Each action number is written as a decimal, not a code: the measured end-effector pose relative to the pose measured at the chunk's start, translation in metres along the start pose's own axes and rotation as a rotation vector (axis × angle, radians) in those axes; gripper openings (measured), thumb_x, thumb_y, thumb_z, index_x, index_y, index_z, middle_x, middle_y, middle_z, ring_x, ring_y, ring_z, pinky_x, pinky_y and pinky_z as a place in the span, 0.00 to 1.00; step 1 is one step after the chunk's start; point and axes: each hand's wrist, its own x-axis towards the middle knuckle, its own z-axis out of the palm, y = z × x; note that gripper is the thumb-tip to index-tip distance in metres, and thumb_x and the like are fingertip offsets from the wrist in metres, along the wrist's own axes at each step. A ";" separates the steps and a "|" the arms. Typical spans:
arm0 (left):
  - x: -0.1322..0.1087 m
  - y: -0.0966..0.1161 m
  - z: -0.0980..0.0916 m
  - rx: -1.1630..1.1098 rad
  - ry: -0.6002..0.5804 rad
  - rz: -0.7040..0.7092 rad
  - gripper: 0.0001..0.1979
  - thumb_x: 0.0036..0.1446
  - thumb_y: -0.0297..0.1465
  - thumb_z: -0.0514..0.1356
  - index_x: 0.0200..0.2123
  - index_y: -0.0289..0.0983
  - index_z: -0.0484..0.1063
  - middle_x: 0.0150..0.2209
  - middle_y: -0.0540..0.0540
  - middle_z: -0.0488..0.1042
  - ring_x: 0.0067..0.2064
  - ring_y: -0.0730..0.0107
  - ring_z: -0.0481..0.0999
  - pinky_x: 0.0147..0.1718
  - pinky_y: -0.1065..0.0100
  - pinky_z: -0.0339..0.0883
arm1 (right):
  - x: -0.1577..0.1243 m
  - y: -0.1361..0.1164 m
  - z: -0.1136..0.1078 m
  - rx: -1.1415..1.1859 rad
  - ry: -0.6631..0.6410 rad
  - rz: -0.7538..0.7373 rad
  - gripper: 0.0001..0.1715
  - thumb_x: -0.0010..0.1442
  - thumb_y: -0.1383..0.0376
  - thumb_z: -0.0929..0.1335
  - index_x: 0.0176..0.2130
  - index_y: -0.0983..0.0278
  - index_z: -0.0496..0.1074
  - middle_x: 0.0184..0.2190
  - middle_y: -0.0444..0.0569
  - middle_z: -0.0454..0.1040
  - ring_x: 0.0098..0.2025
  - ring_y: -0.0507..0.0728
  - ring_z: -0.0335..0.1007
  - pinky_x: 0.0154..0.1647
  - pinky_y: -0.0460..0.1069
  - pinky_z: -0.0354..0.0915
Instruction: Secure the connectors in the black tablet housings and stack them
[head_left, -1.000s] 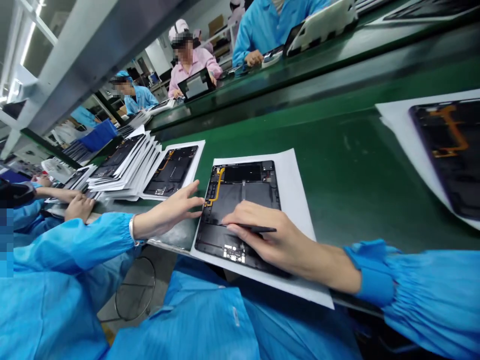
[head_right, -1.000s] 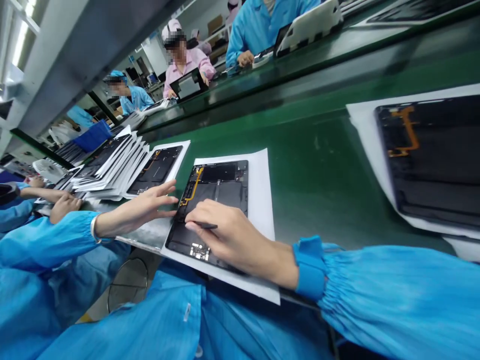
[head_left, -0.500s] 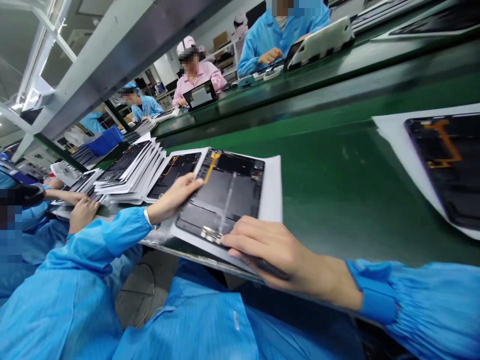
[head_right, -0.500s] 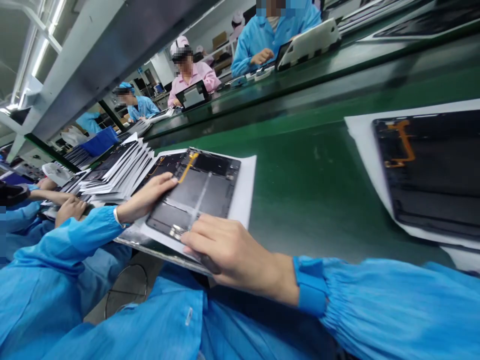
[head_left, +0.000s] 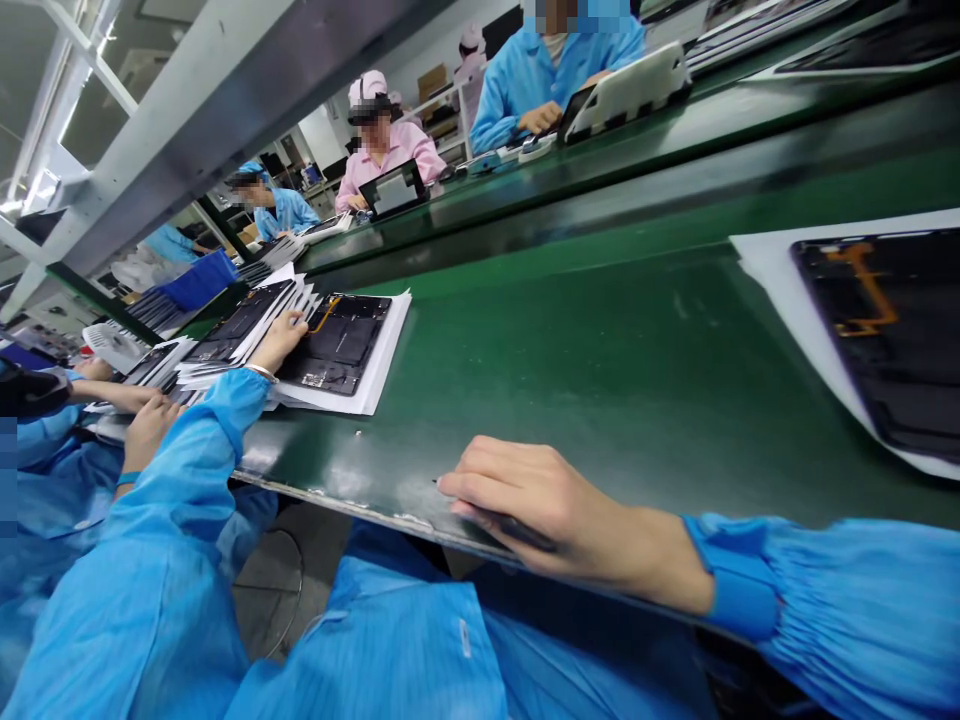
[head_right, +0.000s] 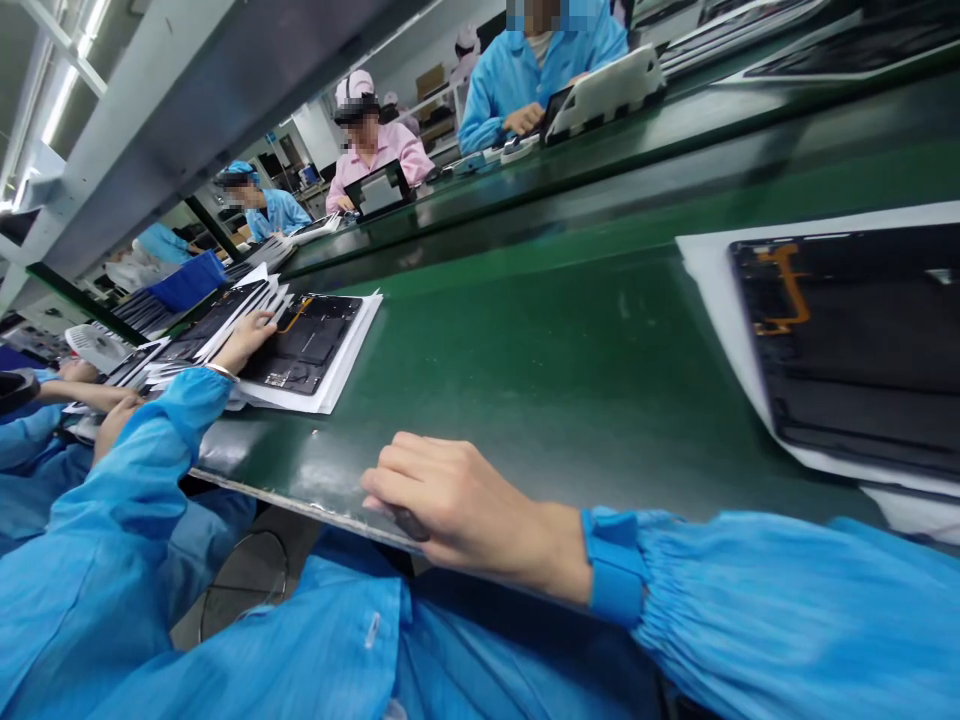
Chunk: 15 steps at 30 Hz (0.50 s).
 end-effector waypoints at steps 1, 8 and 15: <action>-0.007 0.002 0.005 0.042 0.000 0.050 0.21 0.67 0.40 0.61 0.58 0.36 0.68 0.59 0.39 0.69 0.58 0.54 0.72 0.57 0.46 0.69 | 0.000 0.000 0.000 -0.011 -0.022 0.001 0.13 0.73 0.67 0.61 0.40 0.67 0.73 0.31 0.49 0.73 0.32 0.53 0.63 0.32 0.48 0.61; -0.083 0.032 0.044 0.187 -0.228 0.489 0.23 0.69 0.42 0.52 0.63 0.42 0.66 0.66 0.45 0.66 0.71 0.59 0.58 0.72 0.55 0.48 | 0.000 -0.003 0.002 -0.119 -0.102 -0.025 0.15 0.73 0.64 0.60 0.43 0.70 0.72 0.42 0.57 0.77 0.51 0.59 0.68 0.50 0.54 0.67; -0.095 0.014 0.056 0.150 -0.176 0.553 0.23 0.69 0.40 0.47 0.64 0.43 0.63 0.66 0.44 0.66 0.68 0.46 0.64 0.68 0.44 0.54 | -0.018 -0.041 -0.003 -0.338 -0.241 -0.141 0.14 0.71 0.68 0.63 0.51 0.71 0.72 0.36 0.47 0.76 0.35 0.53 0.65 0.31 0.51 0.58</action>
